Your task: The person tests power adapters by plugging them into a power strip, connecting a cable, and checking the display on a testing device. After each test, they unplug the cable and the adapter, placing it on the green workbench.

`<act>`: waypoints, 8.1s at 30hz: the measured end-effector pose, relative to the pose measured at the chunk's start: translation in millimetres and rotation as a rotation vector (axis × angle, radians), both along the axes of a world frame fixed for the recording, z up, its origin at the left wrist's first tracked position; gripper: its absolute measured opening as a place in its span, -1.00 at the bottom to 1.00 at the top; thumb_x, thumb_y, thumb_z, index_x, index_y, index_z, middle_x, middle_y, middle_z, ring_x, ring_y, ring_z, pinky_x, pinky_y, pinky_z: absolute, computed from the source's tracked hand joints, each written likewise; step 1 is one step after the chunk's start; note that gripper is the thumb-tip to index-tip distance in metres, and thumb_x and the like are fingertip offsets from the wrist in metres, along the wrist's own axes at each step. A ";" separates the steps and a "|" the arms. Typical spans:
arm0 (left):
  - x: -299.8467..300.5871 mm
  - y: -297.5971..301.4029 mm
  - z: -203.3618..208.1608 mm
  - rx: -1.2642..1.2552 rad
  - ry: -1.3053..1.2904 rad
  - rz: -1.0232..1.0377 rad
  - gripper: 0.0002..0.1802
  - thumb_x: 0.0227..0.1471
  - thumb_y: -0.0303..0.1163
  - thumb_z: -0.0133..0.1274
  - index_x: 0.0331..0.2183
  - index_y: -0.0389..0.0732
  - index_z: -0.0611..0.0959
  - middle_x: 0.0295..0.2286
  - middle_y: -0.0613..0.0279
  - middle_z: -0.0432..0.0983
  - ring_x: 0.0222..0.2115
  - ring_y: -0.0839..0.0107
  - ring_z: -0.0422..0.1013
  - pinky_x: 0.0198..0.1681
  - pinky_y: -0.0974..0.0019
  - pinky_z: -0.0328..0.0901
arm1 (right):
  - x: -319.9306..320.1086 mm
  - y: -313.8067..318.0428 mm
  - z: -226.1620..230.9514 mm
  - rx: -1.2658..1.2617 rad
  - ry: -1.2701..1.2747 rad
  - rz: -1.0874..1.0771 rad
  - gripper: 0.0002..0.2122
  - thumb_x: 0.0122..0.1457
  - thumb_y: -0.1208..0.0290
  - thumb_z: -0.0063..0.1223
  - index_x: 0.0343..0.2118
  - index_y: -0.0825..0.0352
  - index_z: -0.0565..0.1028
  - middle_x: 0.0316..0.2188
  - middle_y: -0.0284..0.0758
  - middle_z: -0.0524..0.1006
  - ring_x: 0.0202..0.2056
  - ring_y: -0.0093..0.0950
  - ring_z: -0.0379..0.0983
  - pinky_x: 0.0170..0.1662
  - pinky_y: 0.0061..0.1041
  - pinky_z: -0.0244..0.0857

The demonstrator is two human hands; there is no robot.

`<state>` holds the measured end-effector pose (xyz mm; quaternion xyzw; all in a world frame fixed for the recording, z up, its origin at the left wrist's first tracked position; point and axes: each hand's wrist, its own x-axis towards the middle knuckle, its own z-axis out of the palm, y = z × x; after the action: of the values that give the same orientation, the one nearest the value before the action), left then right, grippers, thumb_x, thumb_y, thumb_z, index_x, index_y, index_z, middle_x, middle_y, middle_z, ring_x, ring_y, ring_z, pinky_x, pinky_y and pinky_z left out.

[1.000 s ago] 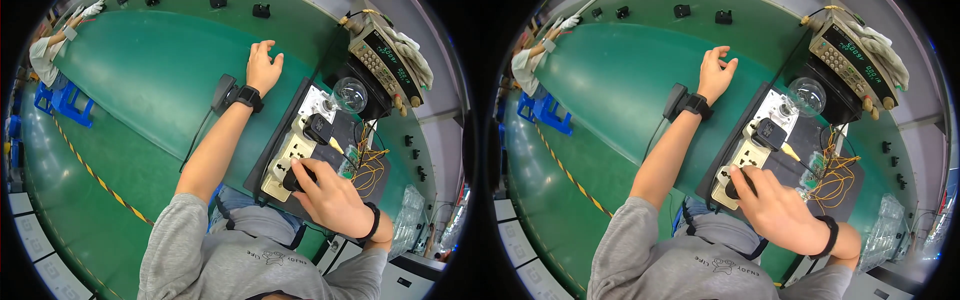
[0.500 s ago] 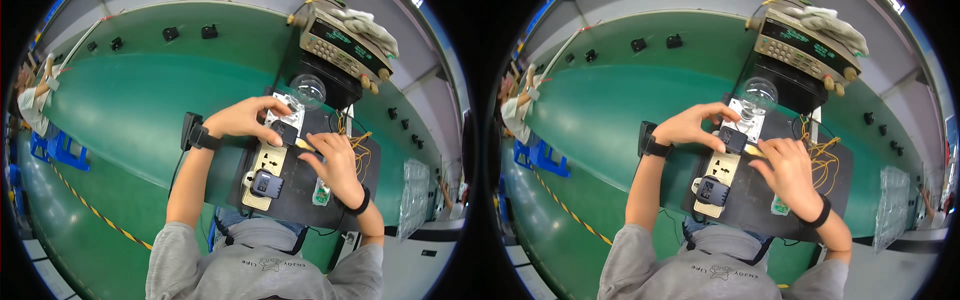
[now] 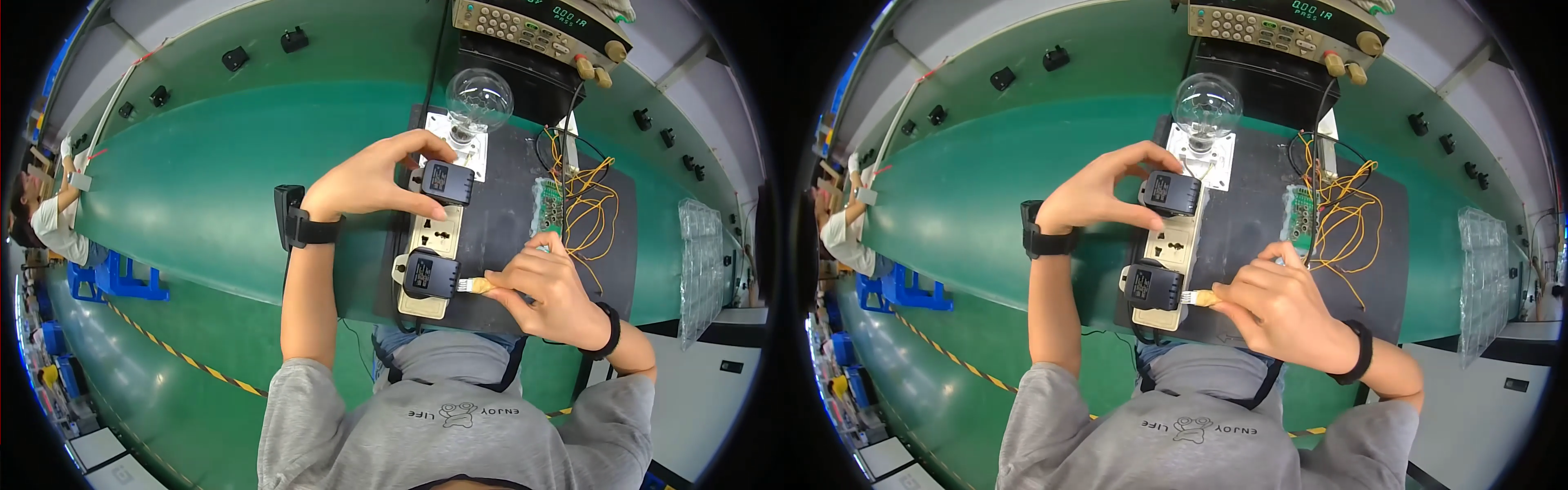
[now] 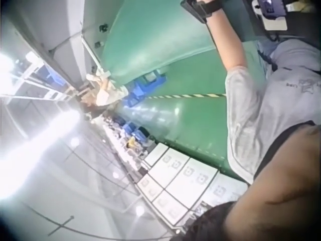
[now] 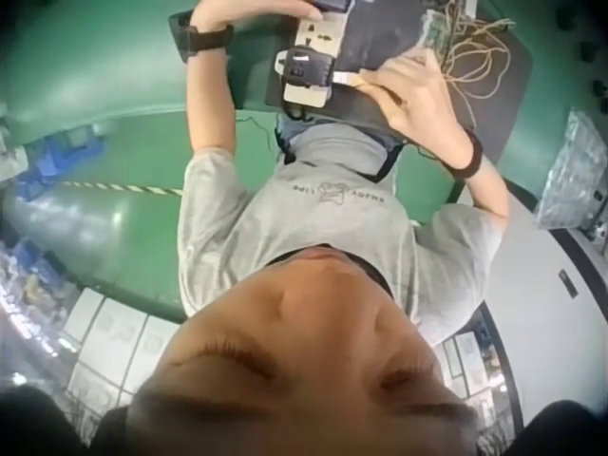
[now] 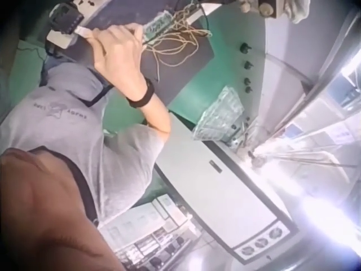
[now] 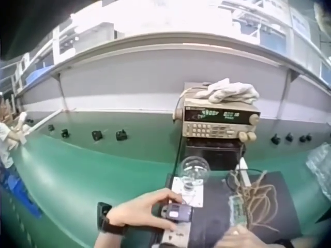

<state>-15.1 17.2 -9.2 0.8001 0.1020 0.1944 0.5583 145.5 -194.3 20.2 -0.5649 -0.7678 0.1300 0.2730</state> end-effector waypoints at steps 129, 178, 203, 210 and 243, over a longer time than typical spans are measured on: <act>-48.4 -97.6 5.8 0.226 -0.169 0.203 -0.40 -0.58 -0.47 0.41 -0.32 -0.31 0.55 -0.31 0.11 0.51 -0.22 0.18 0.40 -0.15 0.20 0.28 | 30.0 53.4 -9.5 0.195 -0.200 -0.091 -0.87 -0.02 0.40 0.11 -0.44 0.34 0.54 -0.71 -0.36 0.40 -0.66 -0.38 0.24 -0.44 -0.48 0.05; 36.5 93.1 -97.3 0.021 -0.233 1.172 -0.42 -0.10 -0.33 0.15 -0.04 -0.29 0.34 -0.33 0.16 0.39 -0.48 0.50 0.36 -0.39 0.40 0.31 | 146.5 3.6 -2.7 0.299 0.594 -0.450 -0.44 -0.08 0.61 0.13 0.01 0.33 0.15 -0.17 -0.28 0.30 -0.17 -0.54 0.30 -0.35 -0.64 0.33; 18.9 30.2 -61.3 0.119 -0.019 0.920 -0.60 -0.08 -0.24 0.09 -0.22 -0.29 0.47 -0.21 0.06 0.30 -0.44 0.30 0.40 -0.30 0.26 0.34 | -51.1 49.5 27.9 -0.148 -0.276 0.290 -0.59 -0.07 0.43 0.18 -0.12 0.42 0.40 -0.25 -0.20 0.39 -0.48 -0.35 0.44 -0.52 -0.46 0.34; 10.7 23.8 -34.7 -0.202 -0.058 0.423 -0.69 -0.06 -0.32 0.13 -0.25 -0.28 0.56 -0.30 0.29 0.46 -0.36 0.57 0.35 -0.32 0.50 0.29 | -24.3 55.8 12.8 -0.097 0.099 0.213 -0.67 -0.16 0.41 0.26 -0.29 0.41 0.50 -0.36 -0.24 0.50 -0.35 -0.29 0.47 -0.33 -0.46 0.35; -2.4 32.4 -22.9 -0.285 -0.381 0.810 -0.48 -0.17 -0.37 0.23 -0.13 -0.33 0.48 -0.28 0.23 0.47 -0.27 0.52 0.38 -0.13 0.44 0.26 | -2.5 0.3 0.8 0.106 -0.107 0.061 -0.80 -0.20 0.52 0.27 -0.46 0.39 0.53 -0.66 -0.41 0.41 -0.63 -0.52 0.26 -0.26 -0.44 0.07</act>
<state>-17.5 49.6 -32.1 0.5615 0.3274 0.5240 0.5504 143.0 -194.0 20.9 -0.5320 -0.8039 0.0671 0.2572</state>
